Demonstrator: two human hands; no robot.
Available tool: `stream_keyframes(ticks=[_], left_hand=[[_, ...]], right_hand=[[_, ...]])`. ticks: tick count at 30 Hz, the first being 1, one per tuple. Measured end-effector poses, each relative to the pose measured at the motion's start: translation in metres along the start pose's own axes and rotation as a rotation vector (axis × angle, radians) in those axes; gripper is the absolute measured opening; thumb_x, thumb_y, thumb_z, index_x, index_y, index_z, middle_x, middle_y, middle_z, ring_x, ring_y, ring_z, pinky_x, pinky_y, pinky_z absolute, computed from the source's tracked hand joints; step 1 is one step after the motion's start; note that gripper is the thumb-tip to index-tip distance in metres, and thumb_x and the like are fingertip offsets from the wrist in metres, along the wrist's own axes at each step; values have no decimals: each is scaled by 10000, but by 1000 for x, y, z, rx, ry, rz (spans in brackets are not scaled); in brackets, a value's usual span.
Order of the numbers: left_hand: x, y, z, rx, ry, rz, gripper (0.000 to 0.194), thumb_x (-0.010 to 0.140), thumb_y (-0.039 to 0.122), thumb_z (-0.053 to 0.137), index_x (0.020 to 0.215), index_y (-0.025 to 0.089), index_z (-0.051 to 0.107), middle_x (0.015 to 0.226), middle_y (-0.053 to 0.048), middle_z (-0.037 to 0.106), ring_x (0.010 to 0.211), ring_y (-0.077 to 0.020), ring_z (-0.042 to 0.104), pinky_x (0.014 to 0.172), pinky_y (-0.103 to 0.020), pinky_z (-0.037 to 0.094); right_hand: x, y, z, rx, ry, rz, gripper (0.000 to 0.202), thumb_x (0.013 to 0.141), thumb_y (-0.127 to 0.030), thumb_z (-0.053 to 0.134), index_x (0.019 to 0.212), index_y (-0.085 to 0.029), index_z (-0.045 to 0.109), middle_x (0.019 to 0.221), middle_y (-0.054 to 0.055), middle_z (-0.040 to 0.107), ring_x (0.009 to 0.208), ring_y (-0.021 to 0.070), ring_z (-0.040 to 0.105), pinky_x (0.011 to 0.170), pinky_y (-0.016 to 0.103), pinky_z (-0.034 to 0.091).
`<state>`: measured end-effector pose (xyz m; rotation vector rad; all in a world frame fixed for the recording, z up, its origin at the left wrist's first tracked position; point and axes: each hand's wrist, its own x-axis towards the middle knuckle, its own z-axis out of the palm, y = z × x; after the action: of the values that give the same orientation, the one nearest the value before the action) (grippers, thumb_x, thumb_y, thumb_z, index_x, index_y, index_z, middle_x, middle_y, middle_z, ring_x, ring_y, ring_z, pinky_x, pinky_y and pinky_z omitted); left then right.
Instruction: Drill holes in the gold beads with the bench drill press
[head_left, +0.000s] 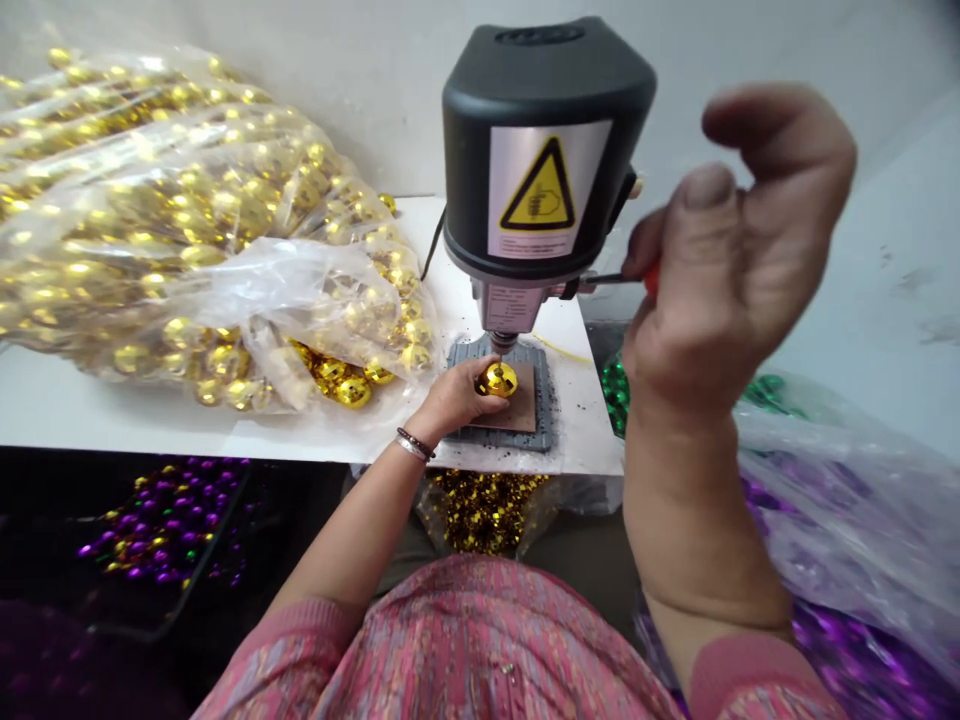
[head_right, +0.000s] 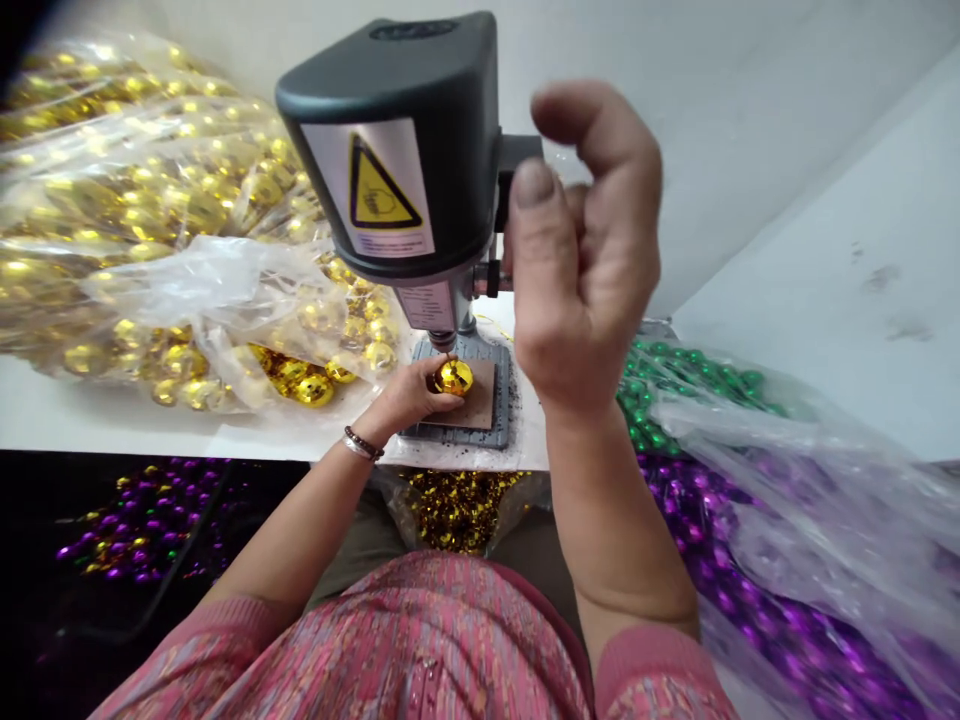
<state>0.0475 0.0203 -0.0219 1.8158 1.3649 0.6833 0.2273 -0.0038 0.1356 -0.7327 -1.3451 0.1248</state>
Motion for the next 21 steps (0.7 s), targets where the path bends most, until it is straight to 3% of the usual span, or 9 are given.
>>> stream_keyframes(ticks=[3,6,10,15,21], left_hand=[[-2,3,-1,19,-16,16,633,689,231,845,1308,208,711,1117,-48,789,1031,-284,726,966,-419,571],[-3,5,-2,15,-16,35,571,695,239,841,1254,217,728,1079,-33,789,1009,-274,725,942,-383,568],[-3,6,-2,9,-25,49,529,695,239,834,1214,220,731,1060,-27,783,995,-264,720,917,-360,565],[-3,5,-2,24,-30,68,466,705,238,819,1162,224,729,1049,-20,773,973,-258,710,887,-360,560],[-2,3,-1,-35,-39,53,481,715,224,822,1185,206,721,1053,-42,775,977,-273,720,887,-377,562]], right_hand=[[-28,0,-7,-27,40,-50,218,1002,-354,560,1162,-219,622,932,-47,603,593,-28,470,529,168,316],[-47,3,-10,-137,51,-13,207,983,-395,595,1131,-258,643,704,-58,510,567,19,471,541,197,338],[-61,11,-11,-222,105,4,183,979,-425,586,1092,-296,651,718,-48,506,593,41,503,624,236,433],[-72,20,-13,-226,125,-7,163,984,-409,574,1084,-307,654,736,-44,526,616,37,525,670,229,458],[-76,22,-6,-125,208,-16,128,957,-357,612,1027,-254,638,788,-40,588,591,44,534,601,226,429]])
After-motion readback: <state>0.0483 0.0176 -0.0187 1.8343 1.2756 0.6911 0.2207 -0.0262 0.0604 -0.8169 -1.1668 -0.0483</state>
